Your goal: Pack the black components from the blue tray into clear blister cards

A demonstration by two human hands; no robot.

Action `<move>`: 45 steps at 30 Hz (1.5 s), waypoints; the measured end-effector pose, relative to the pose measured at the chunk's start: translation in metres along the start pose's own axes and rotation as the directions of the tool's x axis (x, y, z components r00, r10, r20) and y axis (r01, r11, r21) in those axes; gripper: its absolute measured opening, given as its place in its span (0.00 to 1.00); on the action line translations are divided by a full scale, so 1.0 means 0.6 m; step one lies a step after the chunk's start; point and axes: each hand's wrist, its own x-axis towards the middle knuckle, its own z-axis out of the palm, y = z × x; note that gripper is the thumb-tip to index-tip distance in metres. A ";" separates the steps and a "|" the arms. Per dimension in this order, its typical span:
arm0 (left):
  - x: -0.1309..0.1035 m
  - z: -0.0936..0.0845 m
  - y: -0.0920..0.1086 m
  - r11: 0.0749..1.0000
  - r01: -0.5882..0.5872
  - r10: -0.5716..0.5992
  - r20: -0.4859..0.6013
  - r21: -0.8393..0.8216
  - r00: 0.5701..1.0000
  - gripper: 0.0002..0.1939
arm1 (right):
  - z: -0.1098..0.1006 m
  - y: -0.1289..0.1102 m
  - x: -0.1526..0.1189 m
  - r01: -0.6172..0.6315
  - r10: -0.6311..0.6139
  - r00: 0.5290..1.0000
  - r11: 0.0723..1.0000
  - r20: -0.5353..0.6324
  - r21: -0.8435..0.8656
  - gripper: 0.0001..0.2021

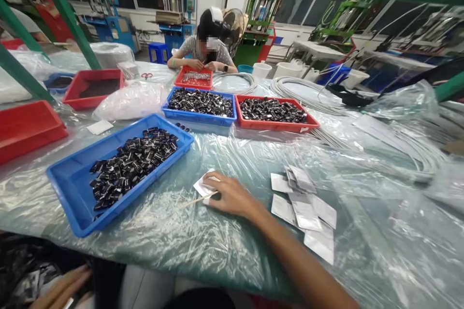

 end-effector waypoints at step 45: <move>0.167 0.288 0.035 0.993 -0.116 0.072 0.696 0.016 0.715 0.31 | 0.033 -0.030 0.073 0.046 0.377 0.916 0.245 -0.138 0.969 0.10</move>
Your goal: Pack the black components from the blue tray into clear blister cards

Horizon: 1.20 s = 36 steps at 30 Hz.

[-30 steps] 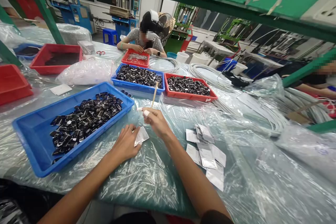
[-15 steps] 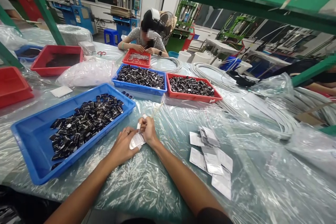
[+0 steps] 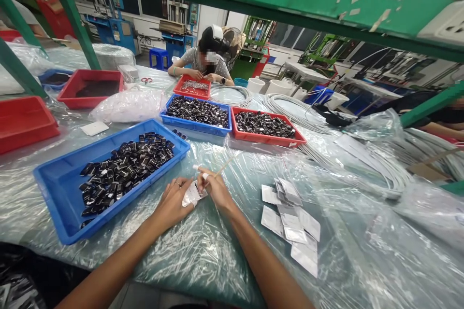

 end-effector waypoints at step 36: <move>-0.037 -0.034 -0.035 0.994 0.106 -0.106 -0.007 -0.035 0.994 0.25 | 0.094 0.003 0.049 0.010 -0.016 1.000 0.980 0.025 0.199 0.15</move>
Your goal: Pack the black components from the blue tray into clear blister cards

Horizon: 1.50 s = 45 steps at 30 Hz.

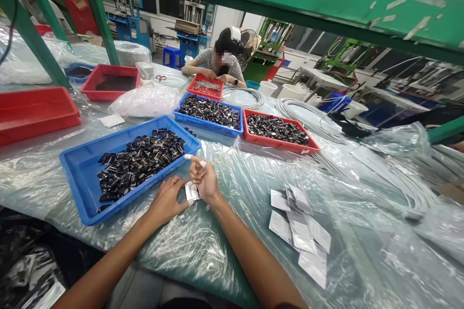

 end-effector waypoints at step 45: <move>-0.041 -0.183 -0.028 0.489 -0.211 -0.357 -0.414 -0.847 0.837 0.15 | 0.139 -0.019 0.032 0.483 -0.135 0.858 0.543 0.496 -0.687 0.28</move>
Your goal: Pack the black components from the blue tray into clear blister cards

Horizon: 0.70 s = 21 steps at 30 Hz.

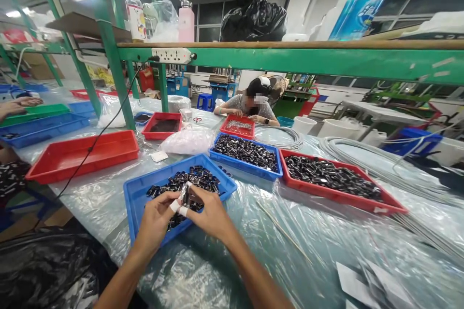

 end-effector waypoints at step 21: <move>0.099 -0.131 -0.023 0.962 0.084 -0.030 -0.203 0.259 0.979 0.18 | 0.059 0.042 0.097 0.140 -0.143 0.990 0.953 0.007 -0.267 0.23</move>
